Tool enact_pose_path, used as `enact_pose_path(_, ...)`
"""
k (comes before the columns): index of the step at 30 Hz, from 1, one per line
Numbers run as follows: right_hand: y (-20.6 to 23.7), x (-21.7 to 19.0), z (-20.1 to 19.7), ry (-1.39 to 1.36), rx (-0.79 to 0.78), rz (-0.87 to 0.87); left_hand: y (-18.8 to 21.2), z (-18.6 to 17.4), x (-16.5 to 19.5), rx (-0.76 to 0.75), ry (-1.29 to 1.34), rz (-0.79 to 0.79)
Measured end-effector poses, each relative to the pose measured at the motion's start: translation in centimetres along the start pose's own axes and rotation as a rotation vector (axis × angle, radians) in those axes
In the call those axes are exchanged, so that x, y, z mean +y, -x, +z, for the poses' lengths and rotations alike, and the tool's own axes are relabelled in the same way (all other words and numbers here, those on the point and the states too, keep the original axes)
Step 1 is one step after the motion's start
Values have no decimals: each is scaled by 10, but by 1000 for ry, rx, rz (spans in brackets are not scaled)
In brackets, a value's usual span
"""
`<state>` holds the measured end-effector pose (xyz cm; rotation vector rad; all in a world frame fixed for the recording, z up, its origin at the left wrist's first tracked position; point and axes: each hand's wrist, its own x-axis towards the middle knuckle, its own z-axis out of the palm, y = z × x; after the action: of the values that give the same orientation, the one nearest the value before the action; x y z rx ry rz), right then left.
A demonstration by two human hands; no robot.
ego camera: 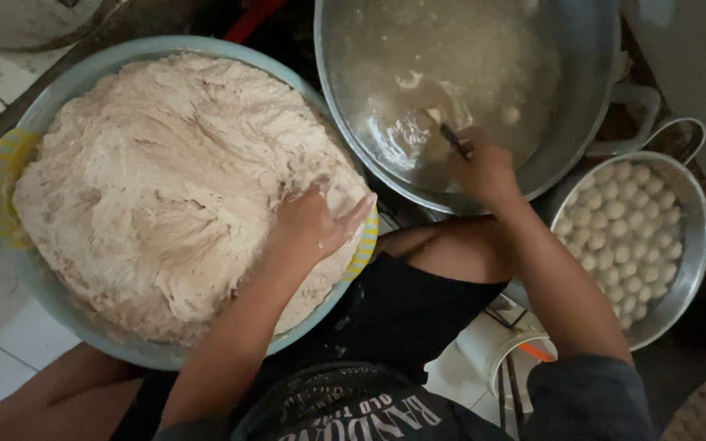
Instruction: The person sits on the floor and repeatedly scoops portions of dough from a large basin using a small scoop, dips the scoop in a water-filled basin, and rolls the dough between their hands into balls. The finished dough balls accumulate in a perforated tray beside them.
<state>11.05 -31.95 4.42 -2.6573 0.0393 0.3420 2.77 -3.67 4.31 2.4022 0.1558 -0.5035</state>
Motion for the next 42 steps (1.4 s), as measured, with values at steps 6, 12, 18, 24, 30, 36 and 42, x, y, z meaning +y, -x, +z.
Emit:
enact_pose_path(6,40,-35,-2,-351,9,66,-6,10,-25,148,199,-31)
enact_pose_path(12,73,-63,12,-802,-521,185,-22,33,-47,157,-56,247)
enact_pose_path(18,98,-94,26,-780,-544,-91,-21,34,-45,201,225,168)
enact_pose_path(24,94,-90,23,-940,-649,137,-8,9,-35,225,157,120)
enact_pose_path(30,67,-51,14,-198,-138,-188,-9,5,-29,113,63,-56)
enact_pose_path(36,63,-50,12,-310,-210,50,-8,10,-40,82,178,-110)
enact_pose_path(42,93,-87,26,-553,-500,95,-11,26,-41,117,225,-50)
